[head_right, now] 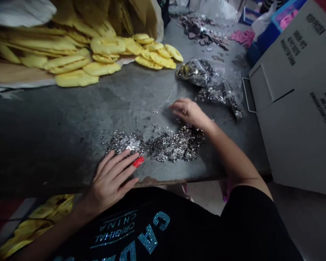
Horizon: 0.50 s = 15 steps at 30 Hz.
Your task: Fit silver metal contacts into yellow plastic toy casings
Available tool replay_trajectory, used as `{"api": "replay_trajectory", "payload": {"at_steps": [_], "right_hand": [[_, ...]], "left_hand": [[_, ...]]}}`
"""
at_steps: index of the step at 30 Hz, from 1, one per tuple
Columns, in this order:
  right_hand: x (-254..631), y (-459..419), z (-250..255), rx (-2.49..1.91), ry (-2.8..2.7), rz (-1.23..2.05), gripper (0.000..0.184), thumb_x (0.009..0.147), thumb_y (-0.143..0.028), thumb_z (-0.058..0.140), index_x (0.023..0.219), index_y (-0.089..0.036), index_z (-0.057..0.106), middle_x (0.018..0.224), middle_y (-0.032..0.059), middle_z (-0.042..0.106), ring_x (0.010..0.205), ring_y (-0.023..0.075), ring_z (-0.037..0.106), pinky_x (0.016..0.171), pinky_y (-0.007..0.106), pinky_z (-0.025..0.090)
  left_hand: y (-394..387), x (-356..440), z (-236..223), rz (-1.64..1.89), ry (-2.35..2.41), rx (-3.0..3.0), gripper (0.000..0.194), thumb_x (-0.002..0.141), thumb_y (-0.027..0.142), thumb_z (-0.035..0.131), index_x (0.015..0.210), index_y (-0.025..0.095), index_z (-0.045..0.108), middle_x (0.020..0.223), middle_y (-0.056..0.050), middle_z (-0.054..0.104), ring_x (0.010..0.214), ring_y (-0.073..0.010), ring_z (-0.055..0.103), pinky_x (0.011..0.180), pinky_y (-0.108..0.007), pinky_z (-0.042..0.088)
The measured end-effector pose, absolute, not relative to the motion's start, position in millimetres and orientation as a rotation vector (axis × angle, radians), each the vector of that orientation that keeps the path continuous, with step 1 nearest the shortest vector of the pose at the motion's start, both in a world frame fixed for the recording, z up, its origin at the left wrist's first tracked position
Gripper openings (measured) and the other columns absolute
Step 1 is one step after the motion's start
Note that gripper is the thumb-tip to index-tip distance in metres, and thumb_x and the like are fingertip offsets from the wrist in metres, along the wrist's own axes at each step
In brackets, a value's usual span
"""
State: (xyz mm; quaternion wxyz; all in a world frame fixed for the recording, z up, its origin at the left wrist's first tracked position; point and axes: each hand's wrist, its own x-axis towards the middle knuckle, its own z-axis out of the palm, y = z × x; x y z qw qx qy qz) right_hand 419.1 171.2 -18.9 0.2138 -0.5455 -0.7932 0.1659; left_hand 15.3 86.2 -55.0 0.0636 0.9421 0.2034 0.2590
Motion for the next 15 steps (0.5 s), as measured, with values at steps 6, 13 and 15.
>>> {"api": "replay_trajectory", "payload": {"at_steps": [6,13,15], "right_hand": [[447.8,157.9,-22.6,-1.573,-2.160,0.348,0.028,0.102,-0.046,0.067,0.114,-0.027,0.085,0.108,0.0136,0.082,0.103,0.0356,0.077,0.099,0.060,0.065],[444.4,159.5,0.3,-1.381,-2.162,0.285,0.032,0.107,-0.053,0.061,0.123,-0.035,0.082,0.116,0.0125,0.082,0.106,0.0355,0.081,0.091,0.057,0.068],[433.2,187.5,7.7,-1.431,-2.113,0.305,0.037,0.106,-0.055,0.062,0.129,-0.031,0.080,0.122,0.0132,0.079,0.111,0.0336,0.080,0.092,0.052,0.068]], "left_hand": [[78.3,20.7,-52.5,0.793,0.665,2.865,0.045,0.105,0.027,0.070,0.149,0.019,0.067,0.153,-0.013,0.073,0.154,-0.0340,0.060,0.141,-0.063,0.032],[80.2,34.9,-53.0,0.960,0.745,2.709,0.044,0.108,0.038,0.065,0.149,0.023,0.070,0.153,-0.013,0.073,0.150,-0.0315,0.063,0.133,-0.060,0.047],[96.5,25.0,-49.7,1.007,0.853,2.576,0.041,0.109,0.038,0.064,0.147,0.027,0.072,0.157,-0.011,0.070,0.149,-0.0284,0.065,0.128,-0.052,0.054]]}}
